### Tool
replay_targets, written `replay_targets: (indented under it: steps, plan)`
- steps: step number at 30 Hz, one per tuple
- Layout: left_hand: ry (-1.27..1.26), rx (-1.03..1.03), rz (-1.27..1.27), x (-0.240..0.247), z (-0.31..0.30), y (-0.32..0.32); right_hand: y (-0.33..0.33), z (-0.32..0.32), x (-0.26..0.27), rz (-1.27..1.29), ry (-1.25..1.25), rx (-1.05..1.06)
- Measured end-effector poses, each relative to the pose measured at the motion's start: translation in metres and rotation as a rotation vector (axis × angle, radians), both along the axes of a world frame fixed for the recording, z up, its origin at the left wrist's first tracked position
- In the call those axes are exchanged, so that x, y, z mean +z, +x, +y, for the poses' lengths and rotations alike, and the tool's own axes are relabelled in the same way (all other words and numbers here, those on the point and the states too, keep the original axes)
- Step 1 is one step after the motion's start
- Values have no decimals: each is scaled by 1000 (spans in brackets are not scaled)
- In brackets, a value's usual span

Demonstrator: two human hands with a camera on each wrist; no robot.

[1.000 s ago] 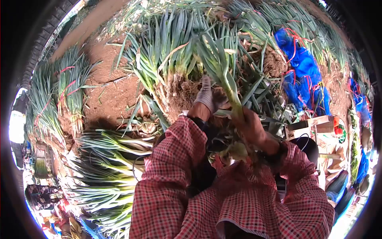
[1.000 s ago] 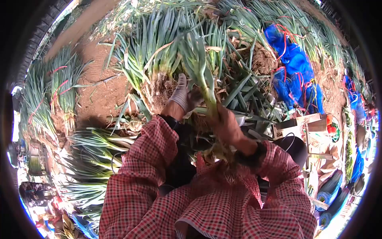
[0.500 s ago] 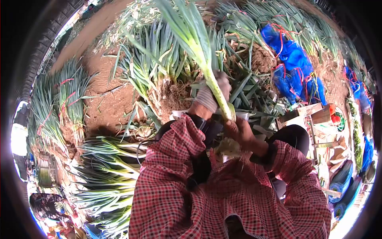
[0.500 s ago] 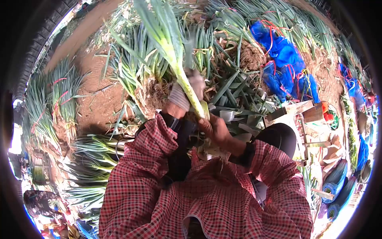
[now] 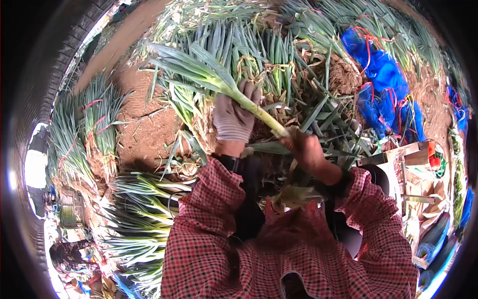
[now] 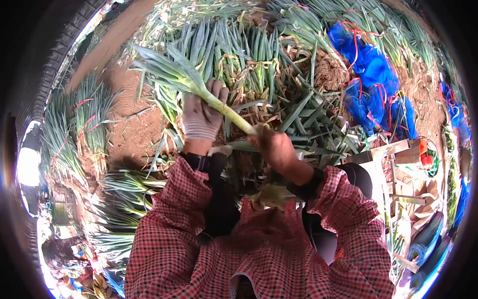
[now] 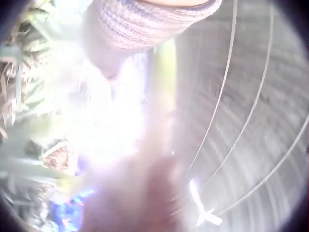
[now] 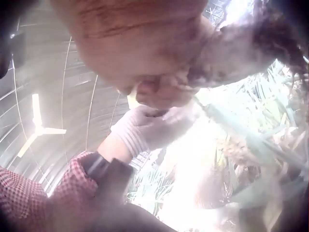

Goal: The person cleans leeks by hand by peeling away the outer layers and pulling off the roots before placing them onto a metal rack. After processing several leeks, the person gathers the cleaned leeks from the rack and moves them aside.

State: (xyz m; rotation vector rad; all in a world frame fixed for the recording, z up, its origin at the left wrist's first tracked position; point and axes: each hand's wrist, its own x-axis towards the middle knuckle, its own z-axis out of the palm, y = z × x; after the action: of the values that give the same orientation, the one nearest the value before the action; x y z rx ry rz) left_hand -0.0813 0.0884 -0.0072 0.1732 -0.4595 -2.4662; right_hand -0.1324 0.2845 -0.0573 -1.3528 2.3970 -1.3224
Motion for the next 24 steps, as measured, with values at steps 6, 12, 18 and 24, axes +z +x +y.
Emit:
replay_targets:
  steps: [6,12,18,24]
  plan:
    - [54,-81,220,-11,-49,0,-23,-8,19,-511,142,187]
    - [18,57,-37,-25,-28,-11,-84,-13,4,462,-171,-535]
    - [-192,186,-292,-21,30,-22,-46,-32,22,538,-182,-209]
    - [-280,254,-482,-6,45,-19,-45,-36,18,661,-209,-66]
